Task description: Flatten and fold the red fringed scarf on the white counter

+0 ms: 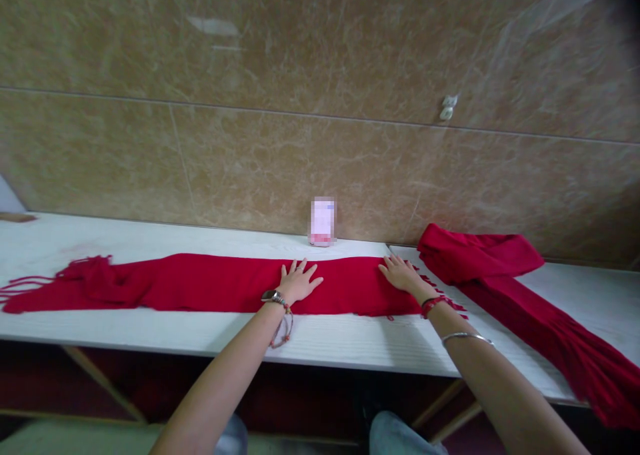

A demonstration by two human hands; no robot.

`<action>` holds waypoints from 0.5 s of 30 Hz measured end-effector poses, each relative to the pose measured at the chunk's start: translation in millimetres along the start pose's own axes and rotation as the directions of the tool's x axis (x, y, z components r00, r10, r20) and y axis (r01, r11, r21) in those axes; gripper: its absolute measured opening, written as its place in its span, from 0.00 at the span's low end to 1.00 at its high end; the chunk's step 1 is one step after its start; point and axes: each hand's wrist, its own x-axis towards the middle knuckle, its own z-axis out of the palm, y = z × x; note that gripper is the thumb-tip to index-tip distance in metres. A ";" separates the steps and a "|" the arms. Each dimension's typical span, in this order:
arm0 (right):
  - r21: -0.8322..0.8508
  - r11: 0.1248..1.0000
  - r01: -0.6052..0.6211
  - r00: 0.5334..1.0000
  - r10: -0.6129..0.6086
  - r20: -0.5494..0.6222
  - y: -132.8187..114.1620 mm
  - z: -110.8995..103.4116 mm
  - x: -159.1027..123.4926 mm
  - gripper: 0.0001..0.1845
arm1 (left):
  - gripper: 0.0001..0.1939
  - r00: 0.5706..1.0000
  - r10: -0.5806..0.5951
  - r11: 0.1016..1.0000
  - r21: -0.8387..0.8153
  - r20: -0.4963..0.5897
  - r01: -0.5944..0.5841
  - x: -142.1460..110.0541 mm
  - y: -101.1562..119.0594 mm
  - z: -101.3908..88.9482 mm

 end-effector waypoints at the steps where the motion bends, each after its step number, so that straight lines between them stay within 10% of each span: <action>1: 0.017 0.999 -0.033 0.999 0.033 -0.023 -10.2 -5.0 2.9 0.25 | 0.34 1.000 -0.013 1.000 0.001 -0.008 0.013 -1.2 -3.5 -2.1; 10: 0.233 0.893 0.386 0.922 -0.383 -0.060 -206.9 -46.7 26.0 0.29 | 0.35 0.966 -0.258 0.966 0.014 -0.030 0.258 -27.5 -81.2 -29.2; 15: 0.273 0.863 0.424 0.898 -0.440 -0.005 -249.4 -22.9 18.8 0.28 | 0.34 0.946 -0.322 0.946 0.040 0.020 0.321 -55.5 -142.0 -26.5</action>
